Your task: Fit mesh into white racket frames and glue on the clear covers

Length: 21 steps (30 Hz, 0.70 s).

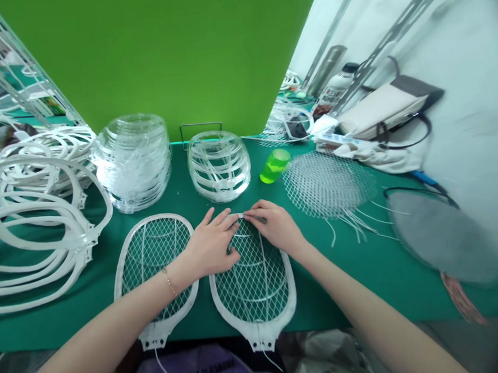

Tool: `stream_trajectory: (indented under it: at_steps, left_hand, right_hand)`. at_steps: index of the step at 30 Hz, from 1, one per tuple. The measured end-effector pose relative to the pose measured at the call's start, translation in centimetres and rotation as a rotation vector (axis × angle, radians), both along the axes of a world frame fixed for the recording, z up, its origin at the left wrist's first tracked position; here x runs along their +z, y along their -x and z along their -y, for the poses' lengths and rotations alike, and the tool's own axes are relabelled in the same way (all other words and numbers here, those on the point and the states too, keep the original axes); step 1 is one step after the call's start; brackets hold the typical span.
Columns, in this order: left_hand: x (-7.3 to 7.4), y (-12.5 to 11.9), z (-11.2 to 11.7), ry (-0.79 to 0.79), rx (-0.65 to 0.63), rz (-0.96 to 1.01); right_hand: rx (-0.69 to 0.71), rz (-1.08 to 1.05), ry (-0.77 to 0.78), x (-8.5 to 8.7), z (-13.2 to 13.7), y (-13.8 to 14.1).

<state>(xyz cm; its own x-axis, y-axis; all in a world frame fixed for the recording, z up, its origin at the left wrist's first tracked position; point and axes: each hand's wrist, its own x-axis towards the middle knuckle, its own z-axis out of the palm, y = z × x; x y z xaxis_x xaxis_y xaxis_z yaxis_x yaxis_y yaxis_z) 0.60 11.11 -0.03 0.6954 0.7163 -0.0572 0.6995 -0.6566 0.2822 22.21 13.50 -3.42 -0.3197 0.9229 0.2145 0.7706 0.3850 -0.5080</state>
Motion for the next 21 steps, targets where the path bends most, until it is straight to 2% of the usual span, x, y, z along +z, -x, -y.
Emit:
stream_trajectory:
  at_steps: [10, 21]
  left_hand:
    - [-0.3, 0.0, -0.4, 0.058, -0.017, 0.02]
    - [-0.6, 0.4, -0.4, 0.051, -0.036, 0.035]
  right_hand:
    - [-0.063, -0.045, 0.143, 0.5, -1.1, 0.2]
    - [-0.066, -0.021, 0.095, 0.4, -0.3, 0.2]
